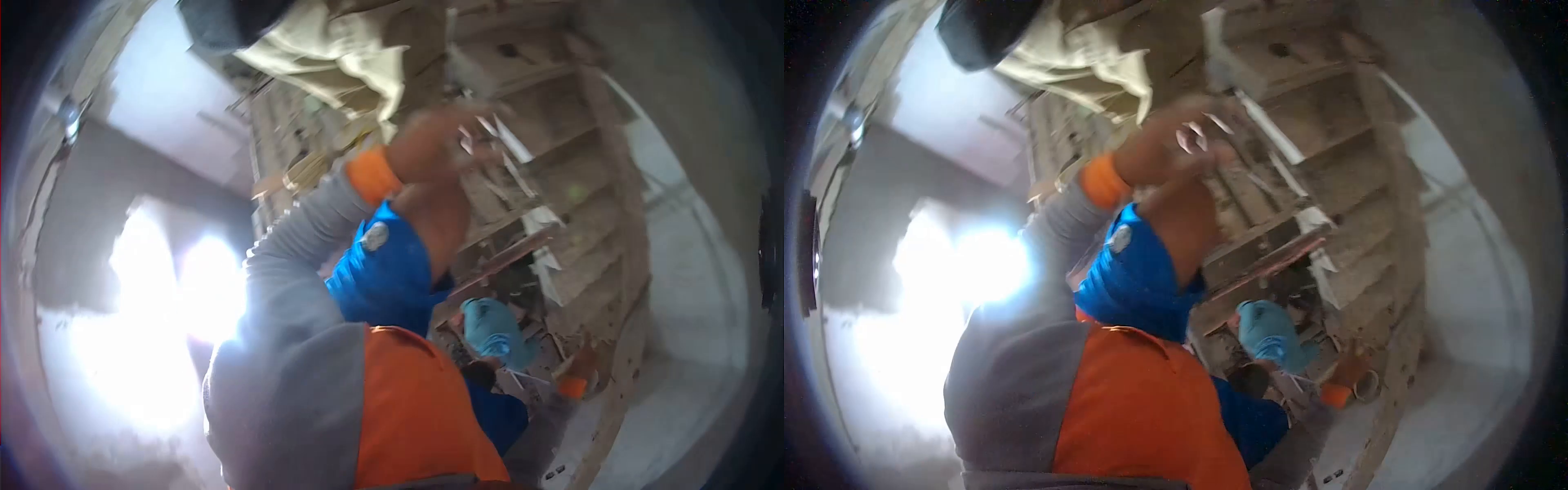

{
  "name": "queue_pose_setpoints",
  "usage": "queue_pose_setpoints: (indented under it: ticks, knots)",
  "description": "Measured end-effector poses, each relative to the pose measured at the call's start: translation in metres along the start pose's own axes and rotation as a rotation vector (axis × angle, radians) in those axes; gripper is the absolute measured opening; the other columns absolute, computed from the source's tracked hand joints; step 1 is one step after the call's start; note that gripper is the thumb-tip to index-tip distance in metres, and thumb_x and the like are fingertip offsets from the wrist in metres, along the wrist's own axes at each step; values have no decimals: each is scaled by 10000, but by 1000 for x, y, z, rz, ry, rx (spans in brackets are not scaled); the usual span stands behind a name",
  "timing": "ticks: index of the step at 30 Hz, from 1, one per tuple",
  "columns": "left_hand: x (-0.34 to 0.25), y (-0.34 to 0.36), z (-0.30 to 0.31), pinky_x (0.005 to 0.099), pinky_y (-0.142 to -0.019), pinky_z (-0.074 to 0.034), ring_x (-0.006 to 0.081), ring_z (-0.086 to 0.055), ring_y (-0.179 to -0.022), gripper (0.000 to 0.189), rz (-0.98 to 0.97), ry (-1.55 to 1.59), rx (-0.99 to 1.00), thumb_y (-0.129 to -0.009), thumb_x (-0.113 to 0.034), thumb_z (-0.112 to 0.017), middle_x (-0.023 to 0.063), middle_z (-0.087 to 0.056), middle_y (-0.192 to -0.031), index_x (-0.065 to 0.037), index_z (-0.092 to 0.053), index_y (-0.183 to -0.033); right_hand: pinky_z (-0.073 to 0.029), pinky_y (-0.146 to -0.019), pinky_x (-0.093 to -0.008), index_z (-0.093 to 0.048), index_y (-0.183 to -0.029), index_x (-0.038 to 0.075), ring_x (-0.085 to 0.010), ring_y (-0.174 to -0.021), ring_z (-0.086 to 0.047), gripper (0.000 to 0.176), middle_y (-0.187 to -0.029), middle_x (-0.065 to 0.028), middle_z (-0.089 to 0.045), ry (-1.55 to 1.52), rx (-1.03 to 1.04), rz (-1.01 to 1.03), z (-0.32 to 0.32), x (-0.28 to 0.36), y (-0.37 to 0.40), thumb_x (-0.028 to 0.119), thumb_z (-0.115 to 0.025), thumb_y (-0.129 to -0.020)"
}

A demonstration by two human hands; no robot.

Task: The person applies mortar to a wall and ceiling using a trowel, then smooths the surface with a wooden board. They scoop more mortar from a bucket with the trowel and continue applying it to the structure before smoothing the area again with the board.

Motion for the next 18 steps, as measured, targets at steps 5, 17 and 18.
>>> queue_pose_setpoints:
  ticks: [5,17,18]
  knots:
    - [109,125,145,337,-662,-484,242,-610,-778,318,301,-454,-462,-793,-243,-633,122,-621,-878,-61,-576,-1047,-456,-784,-374,-550,-1107,-53,-331,-891,-572,556,-1012,-256,-564,-139,-299,254,2,6,26,420,-590,-818]
    - [240,431,97,394,-786,-454,339,-548,-957,362,1132,-549,-614,-785,-323,-590,205,-586,-987,-69,-567,-1042,-380,-902,-383,-456,-1236,-6,-305,-1093,-467,620,-1175,-218,-479,319,-267,247,-4,-27,-22,443,-568,-822]
    - [243,438,91,390,-782,-456,334,-549,-953,363,1165,-525,-610,-786,-323,-591,200,-587,-986,-68,-567,-1042,-344,-971,-367,-433,-1257,1,-300,-1203,-404,631,-1305,-218,-408,328,-261,219,-1,-26,-21,454,-546,-832]
Point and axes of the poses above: each hand's wrist, its own y-axis away from the middle knuckle, its own z-axis out of the back of the hand, x = y × z, the point moved 7 cm from there along -y, towards the middle knuckle
